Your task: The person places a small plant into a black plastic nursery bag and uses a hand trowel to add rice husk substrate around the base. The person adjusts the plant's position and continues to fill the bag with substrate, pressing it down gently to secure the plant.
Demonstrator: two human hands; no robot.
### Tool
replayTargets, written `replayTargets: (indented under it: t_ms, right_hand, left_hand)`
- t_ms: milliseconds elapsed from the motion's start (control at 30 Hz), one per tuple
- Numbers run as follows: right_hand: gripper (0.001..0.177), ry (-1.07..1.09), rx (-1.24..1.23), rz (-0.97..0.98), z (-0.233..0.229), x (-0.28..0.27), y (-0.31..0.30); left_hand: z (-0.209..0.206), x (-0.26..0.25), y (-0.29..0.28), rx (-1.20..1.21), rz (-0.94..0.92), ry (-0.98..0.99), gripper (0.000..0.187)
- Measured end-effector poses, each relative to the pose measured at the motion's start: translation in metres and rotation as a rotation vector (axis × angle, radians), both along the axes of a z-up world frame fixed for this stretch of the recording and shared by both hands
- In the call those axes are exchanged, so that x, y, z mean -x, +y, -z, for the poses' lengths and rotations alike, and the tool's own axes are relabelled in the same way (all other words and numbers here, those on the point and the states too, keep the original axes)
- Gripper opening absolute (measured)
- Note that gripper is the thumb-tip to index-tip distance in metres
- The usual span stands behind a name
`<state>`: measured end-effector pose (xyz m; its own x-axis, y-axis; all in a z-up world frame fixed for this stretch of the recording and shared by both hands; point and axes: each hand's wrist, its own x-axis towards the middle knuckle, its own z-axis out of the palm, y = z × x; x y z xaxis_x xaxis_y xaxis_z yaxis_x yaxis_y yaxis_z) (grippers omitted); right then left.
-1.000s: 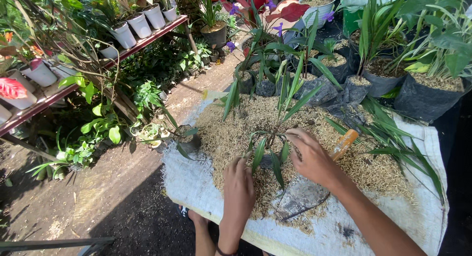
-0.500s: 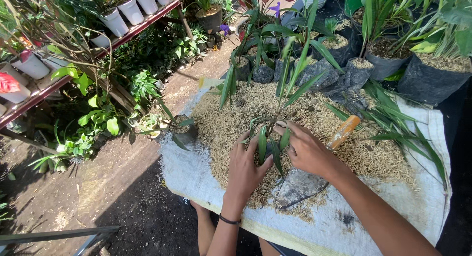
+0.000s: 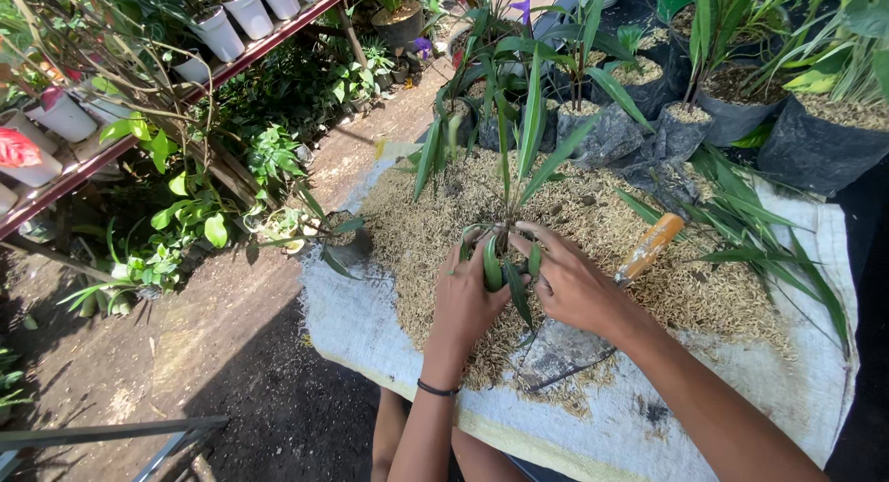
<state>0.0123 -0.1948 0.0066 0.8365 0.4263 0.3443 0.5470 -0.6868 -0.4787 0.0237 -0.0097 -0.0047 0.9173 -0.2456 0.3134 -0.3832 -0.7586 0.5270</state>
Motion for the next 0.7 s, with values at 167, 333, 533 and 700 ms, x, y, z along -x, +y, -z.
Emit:
replayTargets:
  t_ms: [167,333,533,700]
  right_hand:
    - [0.073,-0.019,-0.033,-0.001,-0.021,0.01,0.003]
    - [0.073,-0.009,-0.049,0.02,-0.019,0.008,-0.001]
    - [0.079,-0.07,0.046,0.024,-0.015,0.011,0.001]
    - [0.085,-0.058,0.036,0.012,-0.01,0.017,0.005]
  left_hand:
    - [-0.011,0.006,0.002,0.059,-0.009,0.038,0.082]
    - [-0.019,0.006,0.0,-0.007,0.012,0.024,0.079]
    - [-0.008,0.003,0.008,-0.06,-0.006,0.023,0.071]
    - [0.024,0.002,0.005,0.135,-0.012,-0.046,0.068]
